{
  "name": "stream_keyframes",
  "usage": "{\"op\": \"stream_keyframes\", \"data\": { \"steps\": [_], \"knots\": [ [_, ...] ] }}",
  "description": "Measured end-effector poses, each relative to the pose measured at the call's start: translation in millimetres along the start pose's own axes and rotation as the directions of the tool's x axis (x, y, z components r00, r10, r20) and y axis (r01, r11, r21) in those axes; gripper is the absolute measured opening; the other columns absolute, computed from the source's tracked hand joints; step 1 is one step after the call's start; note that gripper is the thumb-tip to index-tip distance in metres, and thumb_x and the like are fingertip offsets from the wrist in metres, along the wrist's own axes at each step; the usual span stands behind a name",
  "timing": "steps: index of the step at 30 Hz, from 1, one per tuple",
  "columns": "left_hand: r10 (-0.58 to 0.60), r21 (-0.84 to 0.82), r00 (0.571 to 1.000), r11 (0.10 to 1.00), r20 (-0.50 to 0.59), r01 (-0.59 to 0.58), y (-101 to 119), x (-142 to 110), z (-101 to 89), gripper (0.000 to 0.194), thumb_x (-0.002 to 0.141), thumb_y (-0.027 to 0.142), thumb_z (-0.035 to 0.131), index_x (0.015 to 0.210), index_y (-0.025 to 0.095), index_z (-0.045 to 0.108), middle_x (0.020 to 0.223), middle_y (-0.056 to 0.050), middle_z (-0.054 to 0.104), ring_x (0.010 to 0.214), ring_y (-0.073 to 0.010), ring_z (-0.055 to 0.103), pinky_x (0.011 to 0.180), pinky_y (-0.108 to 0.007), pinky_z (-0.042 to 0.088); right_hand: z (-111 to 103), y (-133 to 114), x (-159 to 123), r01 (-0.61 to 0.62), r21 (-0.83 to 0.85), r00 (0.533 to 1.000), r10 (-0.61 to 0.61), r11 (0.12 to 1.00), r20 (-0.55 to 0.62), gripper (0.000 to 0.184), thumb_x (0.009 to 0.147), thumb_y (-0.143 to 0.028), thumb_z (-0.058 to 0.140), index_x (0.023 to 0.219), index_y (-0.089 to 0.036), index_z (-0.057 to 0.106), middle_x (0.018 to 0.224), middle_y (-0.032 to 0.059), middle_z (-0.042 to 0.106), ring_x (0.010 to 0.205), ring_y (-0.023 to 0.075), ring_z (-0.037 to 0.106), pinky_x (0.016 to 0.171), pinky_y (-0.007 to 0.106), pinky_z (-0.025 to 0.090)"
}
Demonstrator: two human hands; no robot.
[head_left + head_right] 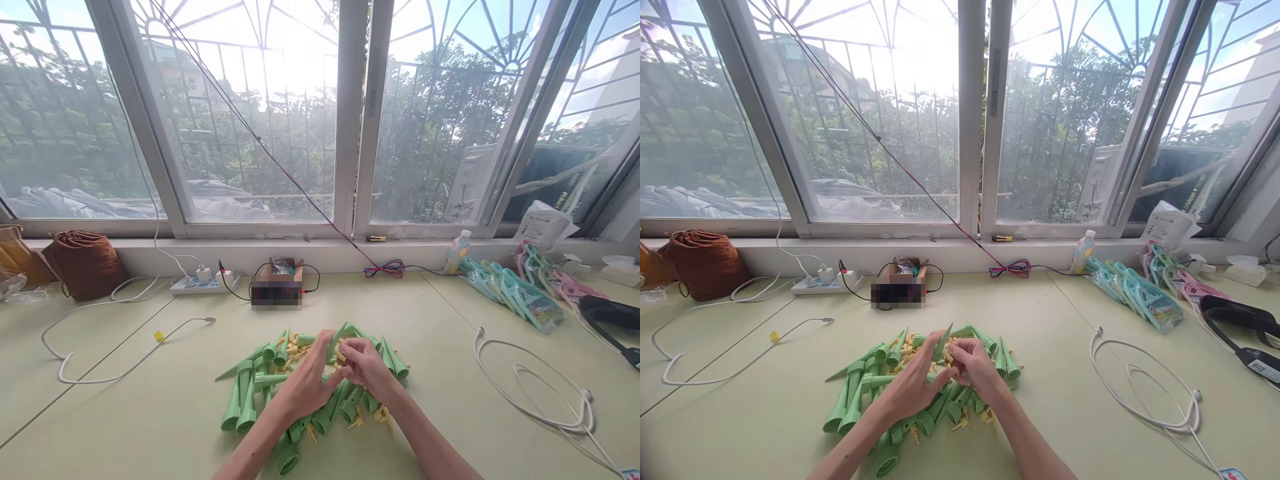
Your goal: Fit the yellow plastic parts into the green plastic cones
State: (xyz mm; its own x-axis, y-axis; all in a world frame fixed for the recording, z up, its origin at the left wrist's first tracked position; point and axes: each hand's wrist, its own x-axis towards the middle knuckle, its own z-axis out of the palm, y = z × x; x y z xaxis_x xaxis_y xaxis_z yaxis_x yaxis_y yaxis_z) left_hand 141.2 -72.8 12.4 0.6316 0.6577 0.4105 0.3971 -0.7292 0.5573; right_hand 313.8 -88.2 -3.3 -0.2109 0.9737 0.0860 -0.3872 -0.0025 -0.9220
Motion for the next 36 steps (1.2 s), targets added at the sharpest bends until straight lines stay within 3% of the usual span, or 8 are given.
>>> {"op": "stream_keyframes", "data": {
  "steps": [12,21,28,36],
  "knots": [
    [-0.038,-0.025,0.994,0.999,-0.107,0.036,6,8,-5.6,0.038,0.1,0.03,0.035,0.138,0.027,0.039,0.123,-0.011,0.058,0.101,-0.0225,0.061,0.087,-0.039,0.051,-1,-9,-1,0.036,0.088,0.998,-0.032,0.995,-0.044,0.036,0.08,-0.045,0.068,0.064,-0.017,0.053,0.047,-0.0085,0.037,0.034,0.0039,0.03,0.034,0.021,0.017],
    [-0.082,0.024,0.995,0.996,-0.052,0.083,-5,4,0.8,0.043,0.099,0.034,0.038,0.141,0.024,0.039,0.134,-0.012,0.057,0.108,-0.0253,0.061,0.093,-0.041,0.051,-1,-8,-1,0.036,0.116,0.999,-0.033,0.993,-0.029,0.034,0.082,-0.042,0.067,0.064,-0.016,0.053,0.048,-0.0083,0.037,0.034,0.0035,0.032,0.035,0.021,0.017],
    [-0.068,-0.014,0.997,0.998,-0.046,0.067,-6,5,0.8,0.046,0.099,0.033,0.039,0.144,0.025,0.039,0.137,-0.012,0.054,0.098,-0.0217,0.065,0.089,-0.037,0.052,-1,-8,0,0.036,0.105,0.999,-0.033,0.994,-0.033,0.035,0.083,-0.042,0.068,0.063,-0.016,0.054,0.046,-0.0083,0.037,0.033,0.0038,0.031,0.034,0.021,0.016],
    [-0.034,-0.031,0.999,0.999,0.007,0.034,3,8,-7.1,0.043,0.099,0.032,0.038,0.14,0.024,0.045,0.116,-0.009,0.066,0.093,-0.0205,0.063,0.087,-0.034,0.051,-3,-8,-1,0.047,-0.027,0.998,-0.048,0.999,-0.045,0.036,0.082,-0.043,0.067,0.063,-0.017,0.054,0.046,-0.0082,0.037,0.034,0.0046,0.031,0.034,0.021,0.018]
  ]
}}
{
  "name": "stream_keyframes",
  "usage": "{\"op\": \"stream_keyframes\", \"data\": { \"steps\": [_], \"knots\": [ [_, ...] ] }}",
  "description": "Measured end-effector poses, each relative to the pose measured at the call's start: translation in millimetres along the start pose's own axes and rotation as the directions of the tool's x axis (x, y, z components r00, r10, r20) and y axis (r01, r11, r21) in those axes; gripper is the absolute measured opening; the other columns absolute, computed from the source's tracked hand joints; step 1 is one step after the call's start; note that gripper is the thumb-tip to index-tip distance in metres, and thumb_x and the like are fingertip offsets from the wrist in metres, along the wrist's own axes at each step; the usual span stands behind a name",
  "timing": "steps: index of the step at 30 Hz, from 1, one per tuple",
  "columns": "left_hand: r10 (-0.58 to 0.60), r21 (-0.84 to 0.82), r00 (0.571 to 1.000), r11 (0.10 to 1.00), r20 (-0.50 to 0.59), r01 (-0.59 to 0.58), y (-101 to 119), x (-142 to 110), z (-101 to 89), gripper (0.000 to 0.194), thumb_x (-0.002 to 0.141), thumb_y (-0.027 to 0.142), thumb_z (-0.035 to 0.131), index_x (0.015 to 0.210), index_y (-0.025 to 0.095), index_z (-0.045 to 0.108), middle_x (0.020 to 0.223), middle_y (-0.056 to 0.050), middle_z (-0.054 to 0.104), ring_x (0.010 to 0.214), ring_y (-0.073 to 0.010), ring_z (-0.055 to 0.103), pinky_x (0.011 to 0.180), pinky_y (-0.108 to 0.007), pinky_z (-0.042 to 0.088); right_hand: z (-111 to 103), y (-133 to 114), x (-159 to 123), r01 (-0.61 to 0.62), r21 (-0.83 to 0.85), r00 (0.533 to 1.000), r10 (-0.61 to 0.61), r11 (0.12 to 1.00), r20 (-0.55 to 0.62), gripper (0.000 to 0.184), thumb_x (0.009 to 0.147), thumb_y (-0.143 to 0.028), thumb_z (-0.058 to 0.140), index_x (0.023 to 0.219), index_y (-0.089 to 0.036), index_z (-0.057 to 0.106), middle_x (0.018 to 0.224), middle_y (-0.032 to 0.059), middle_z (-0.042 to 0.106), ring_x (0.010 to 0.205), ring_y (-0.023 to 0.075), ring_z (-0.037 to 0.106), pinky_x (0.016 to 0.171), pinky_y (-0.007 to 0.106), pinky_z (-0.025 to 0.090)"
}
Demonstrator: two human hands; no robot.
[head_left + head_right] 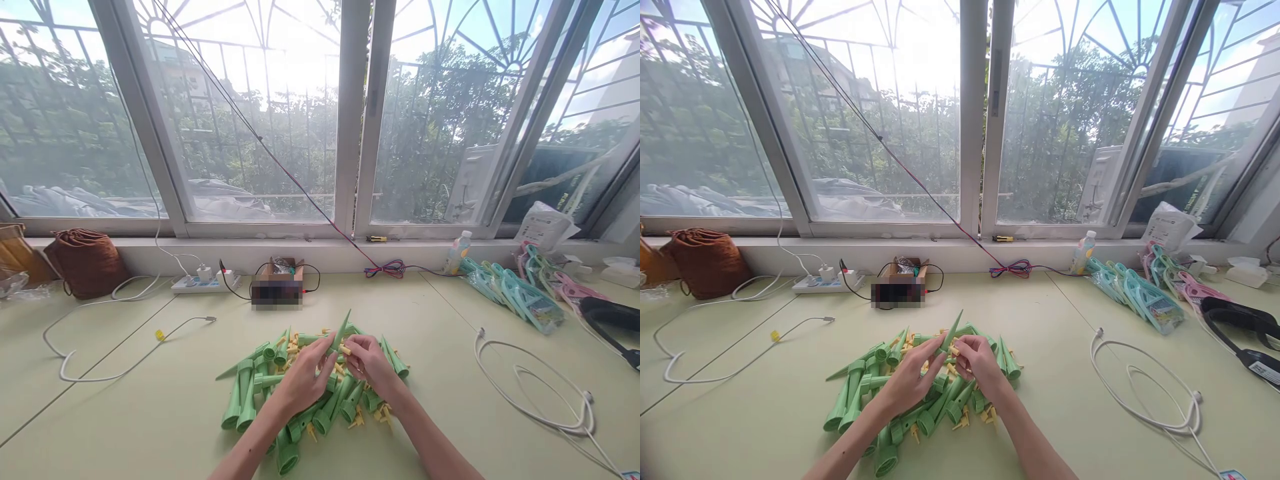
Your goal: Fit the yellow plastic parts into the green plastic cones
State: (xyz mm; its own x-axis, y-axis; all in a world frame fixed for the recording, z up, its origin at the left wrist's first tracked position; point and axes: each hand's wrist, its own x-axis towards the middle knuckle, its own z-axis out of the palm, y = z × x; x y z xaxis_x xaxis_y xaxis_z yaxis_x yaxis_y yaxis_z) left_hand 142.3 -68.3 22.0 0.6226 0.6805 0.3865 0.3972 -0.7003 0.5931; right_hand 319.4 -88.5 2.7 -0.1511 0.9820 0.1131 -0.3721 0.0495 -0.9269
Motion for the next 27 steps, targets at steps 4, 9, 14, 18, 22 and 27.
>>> {"op": "stream_keyframes", "data": {
  "steps": [4,9,14,18,22,27],
  "knots": [
    [0.012,-0.01,1.0,1.0,0.006,-0.012,5.3,1.3,-3.5,0.039,0.099,0.033,0.038,0.134,0.022,0.051,0.106,-0.009,0.068,0.086,-0.0198,0.063,0.079,-0.031,0.051,0.4,-0.8,-0.8,0.04,-0.118,0.999,-0.039,0.992,0.008,0.038,0.084,-0.043,0.065,0.059,-0.017,0.053,0.046,-0.0074,0.038,0.035,0.0054,0.033,0.035,0.022,0.021],
    [0.039,-0.024,0.999,0.999,-0.006,-0.04,6.8,2.8,-3.7,0.036,0.1,0.033,0.035,0.122,0.021,0.06,0.098,-0.006,0.07,0.081,-0.0185,0.063,0.076,-0.029,0.05,0.9,2.4,0.0,0.046,-0.142,0.999,-0.044,0.989,0.012,0.039,0.084,-0.043,0.064,0.057,-0.018,0.05,0.045,-0.0075,0.037,0.033,0.006,0.034,0.034,0.022,0.02],
    [0.038,0.003,0.998,0.999,-0.047,-0.038,4.8,2.1,-1.0,0.036,0.101,0.032,0.033,0.119,0.021,0.062,0.098,-0.006,0.071,0.083,-0.019,0.065,0.079,-0.03,0.051,0.6,4.5,1.1,0.044,-0.134,0.999,-0.044,0.99,-0.003,0.039,0.083,-0.044,0.065,0.057,-0.018,0.051,0.044,-0.0077,0.036,0.032,0.0063,0.035,0.033,0.022,0.02],
    [0.041,-0.012,0.999,0.999,-0.034,-0.041,5.6,1.8,-0.8,0.036,0.101,0.031,0.033,0.123,0.02,0.059,0.104,-0.008,0.07,0.085,-0.0195,0.065,0.08,-0.031,0.051,0.1,5.5,1.6,0.044,-0.14,0.999,-0.046,0.989,-0.013,0.039,0.082,-0.044,0.065,0.057,-0.018,0.052,0.044,-0.0074,0.037,0.032,0.0067,0.036,0.034,0.022,0.02],
    [0.042,-0.011,0.998,0.999,-0.047,-0.042,5.3,1.8,-0.9,0.035,0.1,0.031,0.036,0.126,0.021,0.058,0.106,-0.009,0.07,0.089,-0.021,0.065,0.08,-0.031,0.051,0.0,6.6,1.7,0.04,-0.138,0.999,-0.044,0.99,-0.024,0.038,0.082,-0.045,0.065,0.058,-0.019,0.051,0.044,-0.0073,0.038,0.032,0.0066,0.035,0.033,0.022,0.019],
    [0.043,0.022,0.997,0.999,-0.071,-0.042,-0.4,0.9,1.3,0.036,0.099,0.03,0.04,0.132,0.023,0.053,0.111,-0.009,0.069,0.089,-0.0207,0.067,0.079,-0.031,0.053,1.4,5.9,1.2,0.028,-0.119,0.999,-0.031,0.993,-0.029,0.039,0.081,-0.045,0.067,0.057,-0.019,0.049,0.044,-0.0078,0.037,0.032,0.0062,0.034,0.033,0.022,0.018]
  ]
}}
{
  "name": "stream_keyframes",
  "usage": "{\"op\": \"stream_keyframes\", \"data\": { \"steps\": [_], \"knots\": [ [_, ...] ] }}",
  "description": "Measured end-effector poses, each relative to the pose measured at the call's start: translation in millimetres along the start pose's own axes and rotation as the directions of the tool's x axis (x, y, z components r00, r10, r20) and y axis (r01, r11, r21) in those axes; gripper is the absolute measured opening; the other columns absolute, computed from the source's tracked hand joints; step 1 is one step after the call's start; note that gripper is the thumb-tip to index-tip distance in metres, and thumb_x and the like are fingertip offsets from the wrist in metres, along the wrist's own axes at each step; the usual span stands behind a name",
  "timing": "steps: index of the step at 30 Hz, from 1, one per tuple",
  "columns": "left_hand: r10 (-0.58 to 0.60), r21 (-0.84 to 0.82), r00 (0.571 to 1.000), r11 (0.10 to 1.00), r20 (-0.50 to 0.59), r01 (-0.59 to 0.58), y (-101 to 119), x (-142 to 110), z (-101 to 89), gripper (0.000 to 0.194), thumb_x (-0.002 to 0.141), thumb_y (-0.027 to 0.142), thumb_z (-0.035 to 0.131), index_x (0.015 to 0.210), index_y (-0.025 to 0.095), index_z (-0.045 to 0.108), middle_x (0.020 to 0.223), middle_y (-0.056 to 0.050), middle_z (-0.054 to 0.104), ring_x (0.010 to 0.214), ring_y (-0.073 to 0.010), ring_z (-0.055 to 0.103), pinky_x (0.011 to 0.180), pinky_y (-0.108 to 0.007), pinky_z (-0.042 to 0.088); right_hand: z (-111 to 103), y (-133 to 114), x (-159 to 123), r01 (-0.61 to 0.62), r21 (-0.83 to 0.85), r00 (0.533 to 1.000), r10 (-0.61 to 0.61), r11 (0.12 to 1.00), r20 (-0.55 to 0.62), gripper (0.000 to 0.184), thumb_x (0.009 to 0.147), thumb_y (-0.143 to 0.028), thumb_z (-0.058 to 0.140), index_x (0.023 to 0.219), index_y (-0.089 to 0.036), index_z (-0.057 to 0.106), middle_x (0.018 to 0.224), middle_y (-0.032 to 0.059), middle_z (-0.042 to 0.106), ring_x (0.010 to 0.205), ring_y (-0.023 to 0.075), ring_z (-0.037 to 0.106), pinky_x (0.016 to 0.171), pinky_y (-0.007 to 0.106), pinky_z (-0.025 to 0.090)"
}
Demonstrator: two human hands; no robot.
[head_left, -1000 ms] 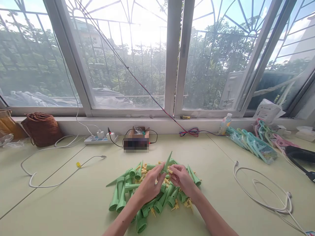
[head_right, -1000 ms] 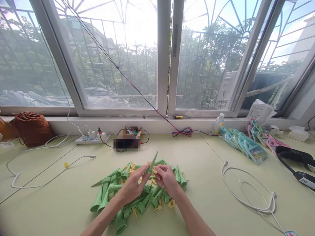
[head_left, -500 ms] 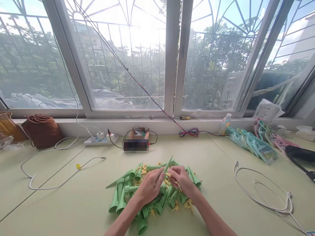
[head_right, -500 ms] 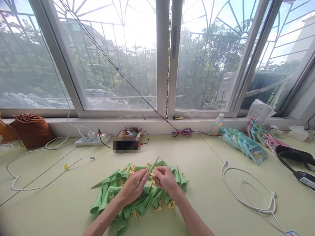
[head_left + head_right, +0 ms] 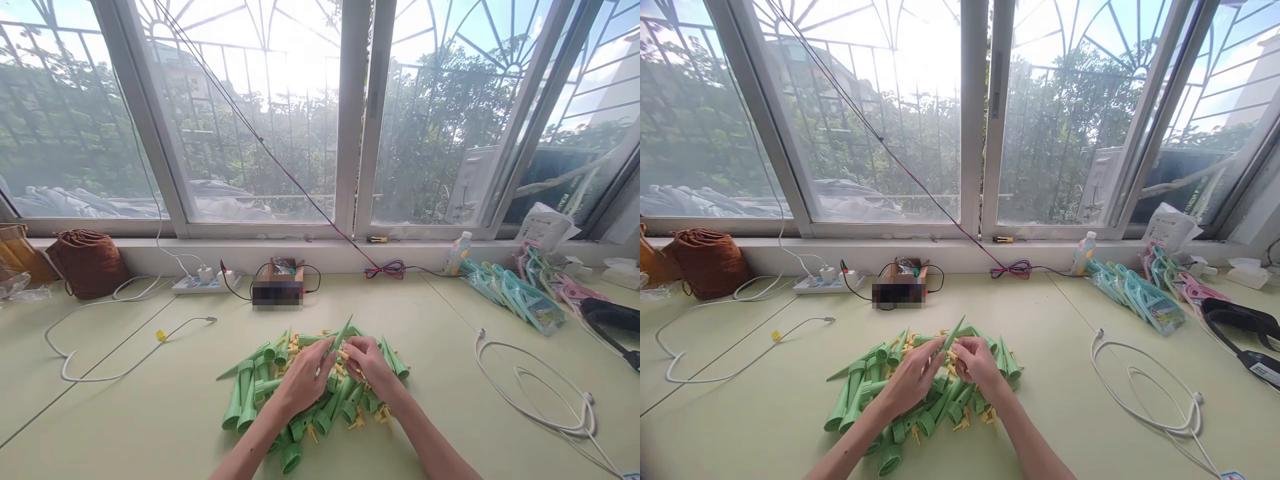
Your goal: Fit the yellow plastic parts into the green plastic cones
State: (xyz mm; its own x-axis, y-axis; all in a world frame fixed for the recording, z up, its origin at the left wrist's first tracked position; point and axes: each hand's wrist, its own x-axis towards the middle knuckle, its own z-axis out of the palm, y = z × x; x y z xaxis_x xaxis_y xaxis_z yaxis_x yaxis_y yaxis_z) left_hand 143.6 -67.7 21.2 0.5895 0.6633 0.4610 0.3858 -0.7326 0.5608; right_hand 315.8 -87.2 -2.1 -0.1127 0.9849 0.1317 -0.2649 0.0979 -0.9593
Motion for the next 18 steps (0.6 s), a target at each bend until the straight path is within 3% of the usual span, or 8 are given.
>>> {"op": "stream_keyframes", "data": {
  "steps": [4,18],
  "knots": [
    [-0.01,0.041,1.0,0.999,-0.019,0.011,-6,-2,2.5,0.038,0.098,0.03,0.041,0.135,0.023,0.051,0.12,-0.011,0.067,0.099,-0.0232,0.066,0.085,-0.036,0.054,0,-1,0,0.003,0.002,1.0,-0.003,1.0,0.011,0.037,0.082,-0.044,0.066,0.059,-0.019,0.05,0.045,-0.008,0.036,0.032,0.006,0.034,0.033,0.023,0.018],
    [-0.048,0.113,0.999,0.992,0.001,0.048,-12,-4,4.8,0.04,0.099,0.032,0.04,0.137,0.022,0.048,0.128,-0.012,0.063,0.093,-0.0229,0.069,0.085,-0.04,0.055,0,-4,-2,-0.011,0.016,1.0,0.01,1.0,0.01,0.034,0.083,-0.043,0.065,0.063,-0.018,0.054,0.047,-0.0076,0.038,0.034,0.0065,0.036,0.034,0.022,0.019]
  ]
}}
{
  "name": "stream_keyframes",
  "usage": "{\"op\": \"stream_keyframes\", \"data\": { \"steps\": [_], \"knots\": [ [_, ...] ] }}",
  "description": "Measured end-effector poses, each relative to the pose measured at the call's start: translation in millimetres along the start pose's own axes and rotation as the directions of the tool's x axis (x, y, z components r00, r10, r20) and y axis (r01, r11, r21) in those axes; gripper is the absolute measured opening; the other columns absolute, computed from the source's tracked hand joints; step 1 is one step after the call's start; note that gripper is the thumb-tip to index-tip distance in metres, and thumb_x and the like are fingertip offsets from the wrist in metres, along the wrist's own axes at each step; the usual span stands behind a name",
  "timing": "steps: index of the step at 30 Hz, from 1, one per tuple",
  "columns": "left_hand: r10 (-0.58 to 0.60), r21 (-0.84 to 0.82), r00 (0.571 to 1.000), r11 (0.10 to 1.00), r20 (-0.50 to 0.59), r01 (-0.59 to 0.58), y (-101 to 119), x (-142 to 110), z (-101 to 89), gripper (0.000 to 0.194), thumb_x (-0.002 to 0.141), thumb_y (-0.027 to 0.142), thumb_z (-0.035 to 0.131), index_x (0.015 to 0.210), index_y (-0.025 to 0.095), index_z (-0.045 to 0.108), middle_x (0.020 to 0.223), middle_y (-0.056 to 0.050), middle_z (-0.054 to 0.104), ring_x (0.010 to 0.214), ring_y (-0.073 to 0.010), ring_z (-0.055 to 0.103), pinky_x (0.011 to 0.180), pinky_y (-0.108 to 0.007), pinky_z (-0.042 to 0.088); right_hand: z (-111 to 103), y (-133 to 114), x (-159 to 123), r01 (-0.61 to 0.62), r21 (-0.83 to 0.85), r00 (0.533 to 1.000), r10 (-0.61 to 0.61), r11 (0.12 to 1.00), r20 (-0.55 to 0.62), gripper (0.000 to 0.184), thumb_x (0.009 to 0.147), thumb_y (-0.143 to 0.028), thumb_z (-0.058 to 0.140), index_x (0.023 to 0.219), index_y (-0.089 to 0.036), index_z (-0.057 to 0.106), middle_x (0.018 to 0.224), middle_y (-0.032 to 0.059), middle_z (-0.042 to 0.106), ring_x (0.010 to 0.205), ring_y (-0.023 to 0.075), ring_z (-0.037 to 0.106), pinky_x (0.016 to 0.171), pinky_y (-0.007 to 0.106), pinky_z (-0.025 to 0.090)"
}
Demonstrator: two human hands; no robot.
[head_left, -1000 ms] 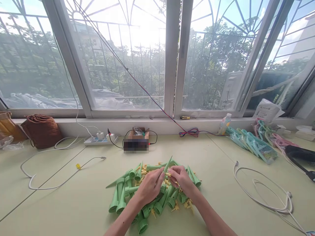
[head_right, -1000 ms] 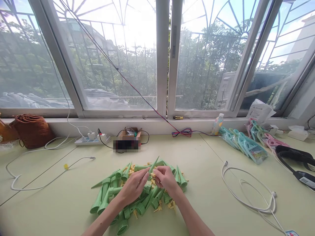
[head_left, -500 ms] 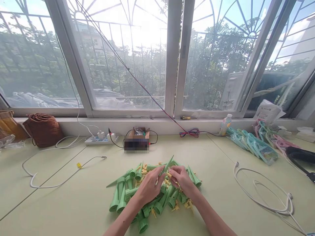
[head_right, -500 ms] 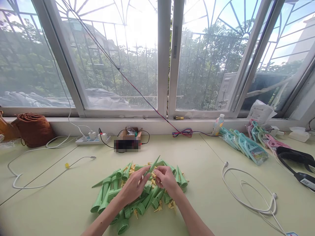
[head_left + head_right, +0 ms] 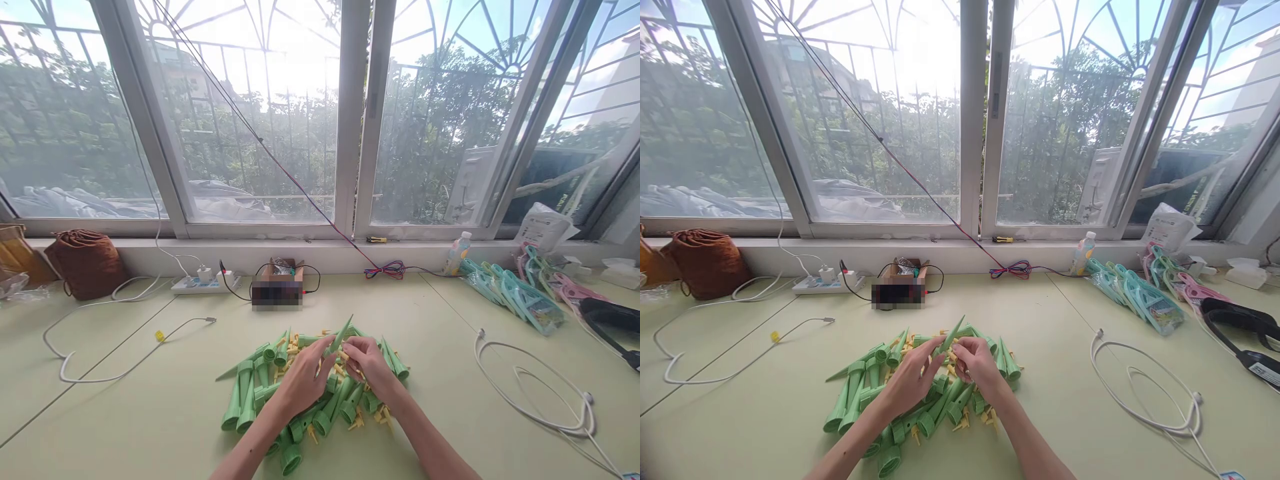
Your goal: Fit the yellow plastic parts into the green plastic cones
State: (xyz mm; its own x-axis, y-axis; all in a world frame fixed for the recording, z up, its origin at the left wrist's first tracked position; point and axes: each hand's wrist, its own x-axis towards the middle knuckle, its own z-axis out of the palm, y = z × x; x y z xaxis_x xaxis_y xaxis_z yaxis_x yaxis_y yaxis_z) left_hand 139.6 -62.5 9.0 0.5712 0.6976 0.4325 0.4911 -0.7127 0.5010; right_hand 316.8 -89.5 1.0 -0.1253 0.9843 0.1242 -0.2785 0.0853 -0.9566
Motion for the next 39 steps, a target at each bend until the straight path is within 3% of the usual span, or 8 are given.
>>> {"op": "stream_keyframes", "data": {
  "steps": [15,25,39],
  "knots": [
    [0.009,-0.05,0.999,0.999,-0.044,-0.011,0.1,-0.4,0.3,0.039,0.097,0.032,0.044,0.136,0.025,0.05,0.127,-0.011,0.063,0.078,-0.0184,0.069,0.076,-0.034,0.057,0.6,-1.4,1.0,0.01,0.021,1.0,-0.01,1.0,0.007,0.038,0.081,-0.047,0.068,0.061,-0.018,0.054,0.046,-0.0078,0.038,0.033,0.006,0.035,0.034,0.023,0.02],
    [-0.013,-0.127,0.999,0.992,-0.034,0.008,-0.4,1.8,0.6,0.039,0.098,0.035,0.042,0.136,0.025,0.047,0.128,-0.012,0.061,0.071,-0.0143,0.063,0.077,-0.034,0.054,2.4,-0.8,1.1,-0.049,0.219,0.997,0.035,0.974,0.067,0.041,0.078,-0.048,0.071,0.061,-0.017,0.05,0.045,-0.0089,0.038,0.033,0.0041,0.033,0.034,0.021,0.017],
    [-0.002,-0.125,0.997,0.992,-0.079,-0.008,-0.1,2.8,0.2,0.038,0.095,0.035,0.049,0.132,0.025,0.052,0.106,-0.007,0.07,0.071,-0.0154,0.064,0.071,-0.03,0.054,1.1,0.1,2.5,-0.07,0.27,0.996,0.051,0.96,0.078,0.039,0.078,-0.046,0.073,0.062,-0.016,0.052,0.046,-0.0088,0.037,0.033,0.0033,0.032,0.034,0.021,0.014]
  ]
}}
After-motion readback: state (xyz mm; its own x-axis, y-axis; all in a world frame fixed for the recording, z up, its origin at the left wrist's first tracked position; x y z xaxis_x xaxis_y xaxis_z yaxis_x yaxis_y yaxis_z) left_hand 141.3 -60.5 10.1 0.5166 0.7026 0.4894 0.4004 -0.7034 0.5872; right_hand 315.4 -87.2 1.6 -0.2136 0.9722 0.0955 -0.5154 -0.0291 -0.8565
